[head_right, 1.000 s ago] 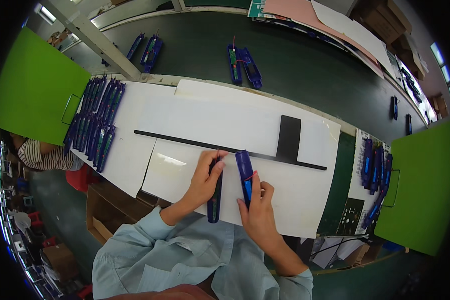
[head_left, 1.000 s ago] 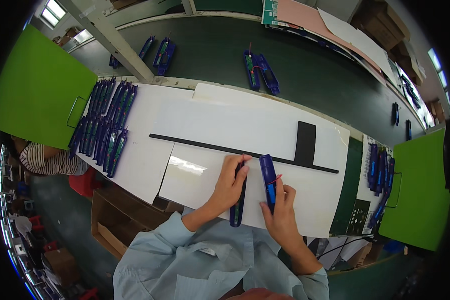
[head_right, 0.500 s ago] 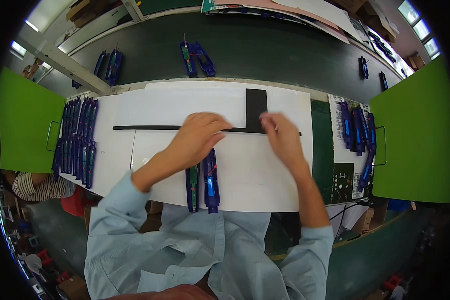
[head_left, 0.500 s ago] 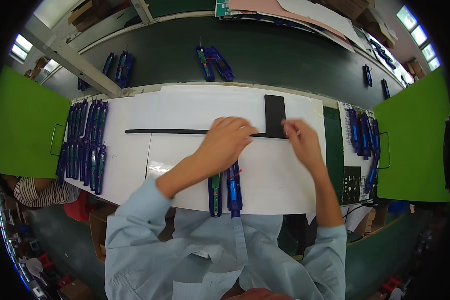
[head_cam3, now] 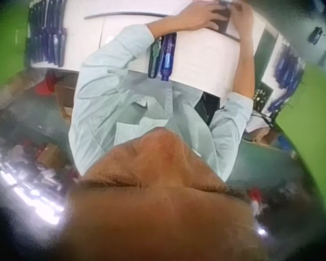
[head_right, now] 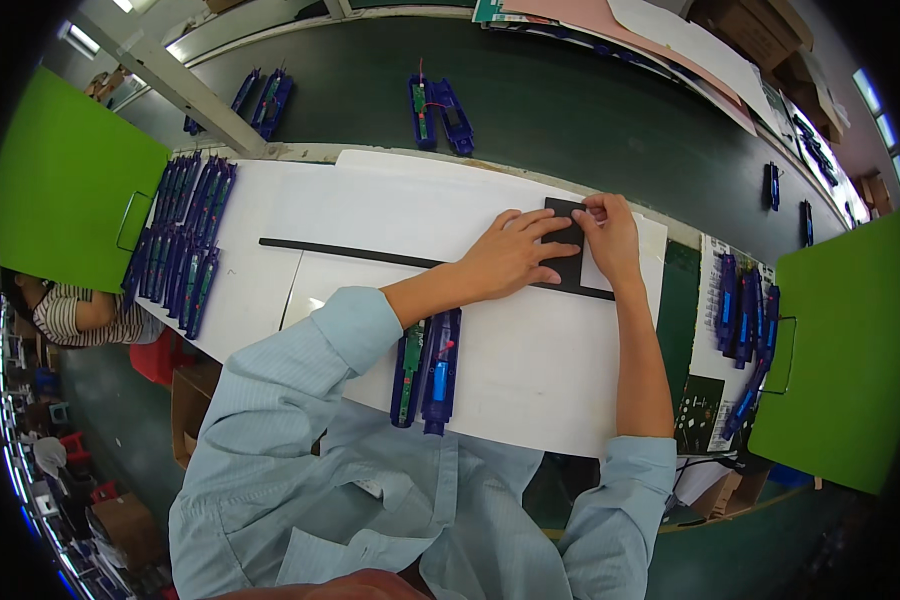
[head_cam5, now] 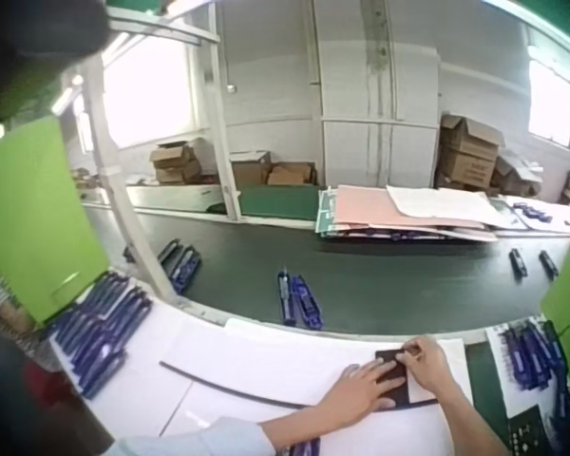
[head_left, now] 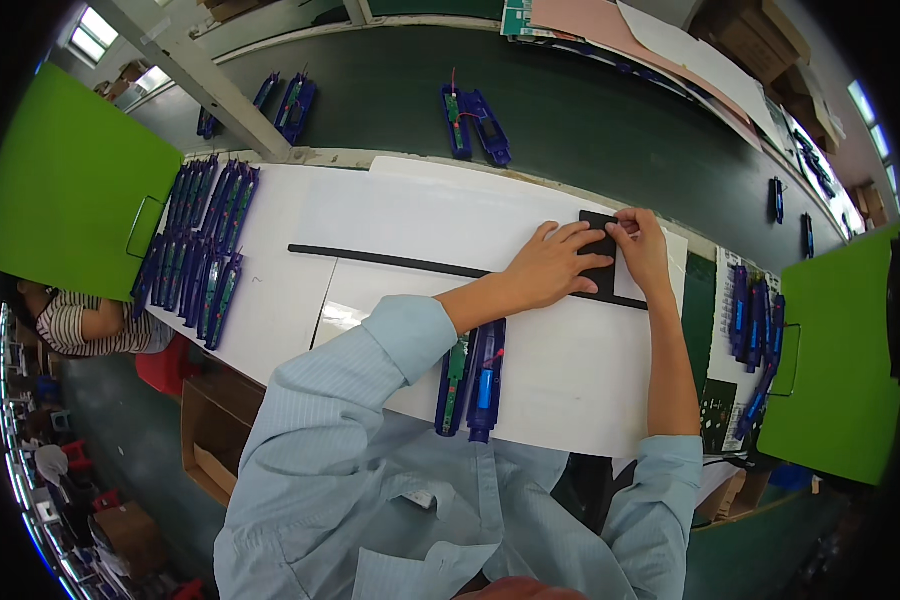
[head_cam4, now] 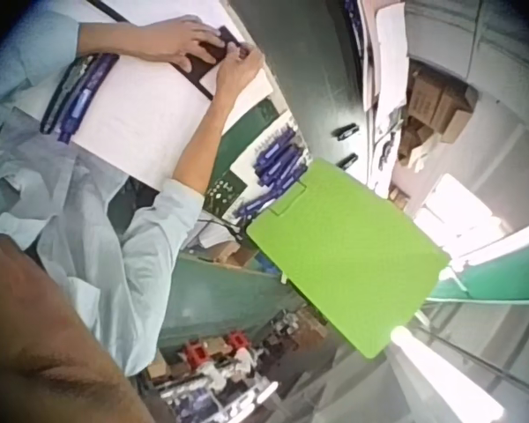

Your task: The person assembles small electronic devices by inserting circuit boards into blue plastic housings. They repeatedly pick up a board and a casing, align the components, and press them together to secure the fit. The finished units are placed on the table to the right.

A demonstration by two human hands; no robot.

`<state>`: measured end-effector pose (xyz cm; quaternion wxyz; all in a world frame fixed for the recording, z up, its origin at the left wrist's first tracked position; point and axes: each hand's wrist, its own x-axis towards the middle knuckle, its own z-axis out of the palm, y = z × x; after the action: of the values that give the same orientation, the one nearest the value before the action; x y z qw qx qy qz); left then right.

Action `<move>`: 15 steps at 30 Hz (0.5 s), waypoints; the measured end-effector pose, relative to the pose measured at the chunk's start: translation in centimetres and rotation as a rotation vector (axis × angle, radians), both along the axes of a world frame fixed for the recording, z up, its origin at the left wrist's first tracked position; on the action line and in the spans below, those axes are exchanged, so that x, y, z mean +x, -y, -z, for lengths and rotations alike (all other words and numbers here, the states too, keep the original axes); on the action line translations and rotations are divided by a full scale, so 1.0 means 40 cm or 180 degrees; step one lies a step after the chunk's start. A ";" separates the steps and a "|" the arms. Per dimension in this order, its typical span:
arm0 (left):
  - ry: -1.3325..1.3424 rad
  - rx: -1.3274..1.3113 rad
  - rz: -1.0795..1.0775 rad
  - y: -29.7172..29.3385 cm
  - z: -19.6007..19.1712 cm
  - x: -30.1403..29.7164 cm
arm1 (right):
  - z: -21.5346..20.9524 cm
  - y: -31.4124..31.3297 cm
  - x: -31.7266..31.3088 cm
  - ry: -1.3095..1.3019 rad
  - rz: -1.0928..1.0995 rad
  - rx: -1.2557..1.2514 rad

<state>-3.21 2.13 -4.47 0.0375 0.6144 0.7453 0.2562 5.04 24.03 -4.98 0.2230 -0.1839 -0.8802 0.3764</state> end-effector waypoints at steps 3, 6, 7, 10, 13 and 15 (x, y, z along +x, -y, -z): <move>0.0012 0.0059 -0.0024 0.001 0.005 0.003 | 0.010 0.007 0.002 -0.0006 0.0086 -0.0068; 0.0027 0.0038 -0.0011 0.000 0.005 0.004 | 0.001 0.015 0.005 -0.0038 0.0169 -0.0158; 0.0034 0.0026 0.0002 -0.002 0.004 0.006 | -0.001 0.017 0.010 -0.0041 0.0197 -0.0166; -0.0001 -0.0060 -0.0035 -0.003 0.004 0.019 | -0.013 0.034 0.031 -0.0055 0.0194 -0.0174; 0.0005 0.0010 -0.0088 0.002 0.004 0.026 | -0.044 0.071 0.050 -0.0225 0.0230 -0.0216; 0.0068 0.0078 -0.0062 0.001 0.002 0.008 | -0.076 0.101 0.069 -0.0478 0.0298 -0.0279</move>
<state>-2.90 2.09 -4.56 0.0354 0.6048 0.7476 0.2721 7.80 20.00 -1.94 0.2975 -0.2058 -0.8341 0.4165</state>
